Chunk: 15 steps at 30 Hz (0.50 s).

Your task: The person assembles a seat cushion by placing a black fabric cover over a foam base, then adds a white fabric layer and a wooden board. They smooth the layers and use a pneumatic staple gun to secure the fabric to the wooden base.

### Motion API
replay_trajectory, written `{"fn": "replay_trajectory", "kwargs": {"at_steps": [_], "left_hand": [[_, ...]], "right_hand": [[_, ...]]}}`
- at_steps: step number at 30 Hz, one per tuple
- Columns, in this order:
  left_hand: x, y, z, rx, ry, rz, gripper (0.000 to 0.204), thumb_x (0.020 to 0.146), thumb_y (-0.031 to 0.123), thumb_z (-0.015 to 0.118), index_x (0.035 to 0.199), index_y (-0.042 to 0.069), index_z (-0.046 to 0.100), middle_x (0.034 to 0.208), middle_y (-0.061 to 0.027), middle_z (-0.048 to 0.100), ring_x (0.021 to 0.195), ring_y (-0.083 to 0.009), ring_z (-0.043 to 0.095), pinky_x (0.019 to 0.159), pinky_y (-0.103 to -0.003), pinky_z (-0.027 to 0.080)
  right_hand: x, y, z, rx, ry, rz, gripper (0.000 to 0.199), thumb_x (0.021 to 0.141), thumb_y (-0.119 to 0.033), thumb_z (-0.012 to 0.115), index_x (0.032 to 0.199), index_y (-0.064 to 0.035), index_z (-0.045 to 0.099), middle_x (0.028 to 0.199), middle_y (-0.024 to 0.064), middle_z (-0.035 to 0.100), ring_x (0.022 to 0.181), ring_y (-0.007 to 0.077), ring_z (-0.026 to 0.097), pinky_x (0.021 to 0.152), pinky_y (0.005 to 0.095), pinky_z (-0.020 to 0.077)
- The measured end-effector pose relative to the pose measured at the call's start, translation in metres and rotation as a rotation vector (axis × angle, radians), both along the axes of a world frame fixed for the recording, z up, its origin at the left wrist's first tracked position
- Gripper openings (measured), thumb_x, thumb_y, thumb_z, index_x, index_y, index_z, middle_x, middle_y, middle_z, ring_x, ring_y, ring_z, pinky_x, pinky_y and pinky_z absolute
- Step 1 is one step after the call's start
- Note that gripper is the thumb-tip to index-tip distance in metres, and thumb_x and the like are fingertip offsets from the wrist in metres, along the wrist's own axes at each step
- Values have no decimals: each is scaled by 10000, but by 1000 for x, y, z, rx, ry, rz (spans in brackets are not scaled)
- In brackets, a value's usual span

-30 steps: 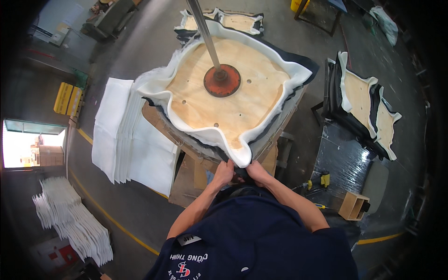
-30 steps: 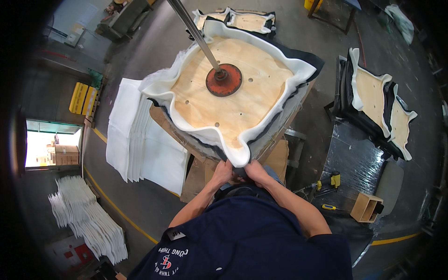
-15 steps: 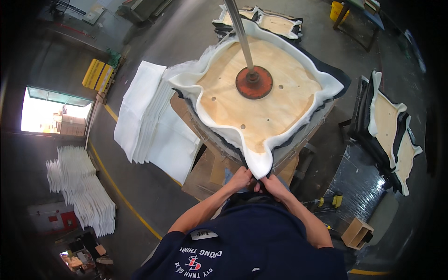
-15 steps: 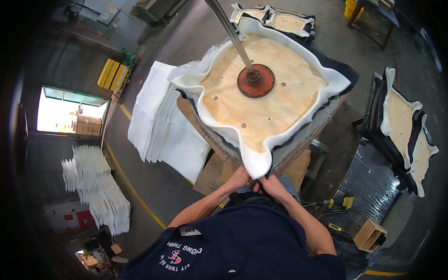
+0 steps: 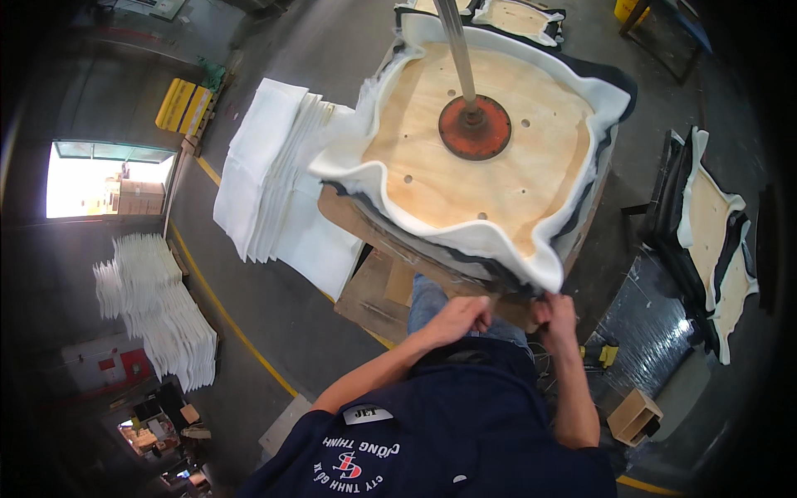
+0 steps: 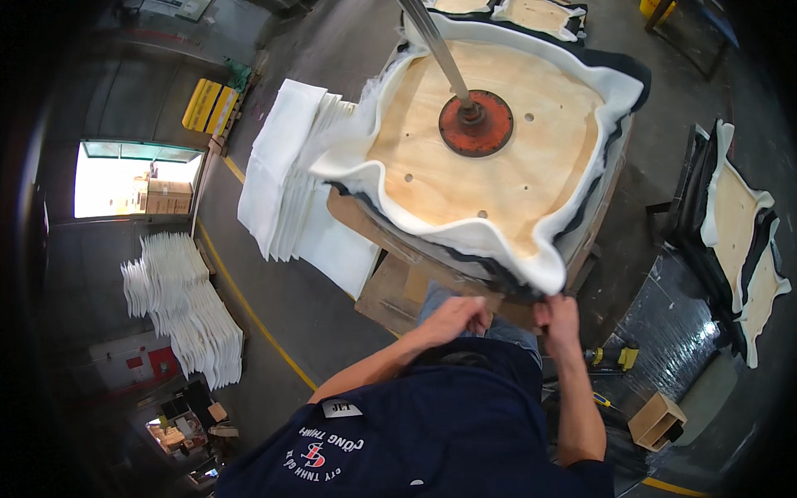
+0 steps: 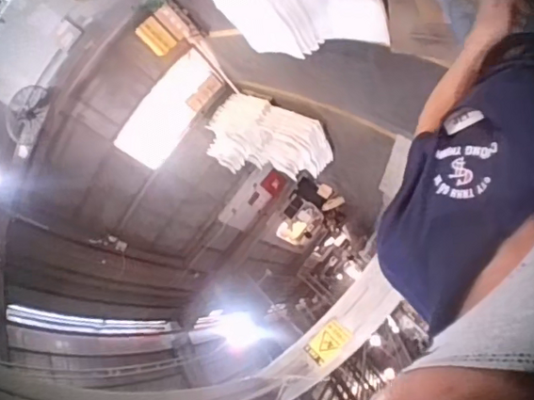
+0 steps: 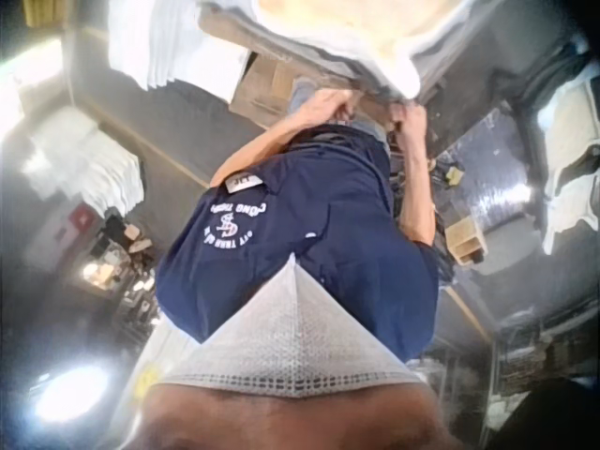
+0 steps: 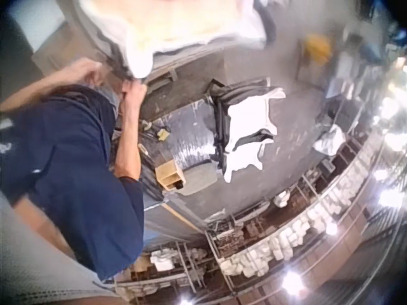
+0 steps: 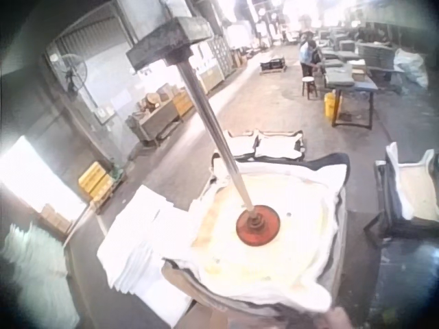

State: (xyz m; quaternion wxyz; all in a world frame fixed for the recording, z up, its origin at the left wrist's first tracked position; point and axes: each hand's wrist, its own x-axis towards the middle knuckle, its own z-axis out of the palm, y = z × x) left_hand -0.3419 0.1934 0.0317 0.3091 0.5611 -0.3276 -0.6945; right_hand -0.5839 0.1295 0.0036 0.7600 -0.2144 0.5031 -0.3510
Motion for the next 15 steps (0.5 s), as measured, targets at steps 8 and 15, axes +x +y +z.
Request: {"fn": "replay_trajectory", "kwargs": {"at_steps": [8,15], "left_hand": [[164,9,40,114,-417,797,395,1027,354,463,1290,64,515,1063,-63,641,761,-106,543,684,-293,468],[146,4,17,347,41,491,363,1001,330,499,1241,66,559,1022,-63,652,773,-155,568,689,-313,468]], "right_hand": [[-19,-42,15,24,-103,-610,410,1059,-392,469,793,-89,541,828,47,548,666,142,478,632,312,413],[96,9,19,210,40,276,248,1024,-249,509,1098,-57,646,969,59,698,691,116,624,624,270,520]]}}
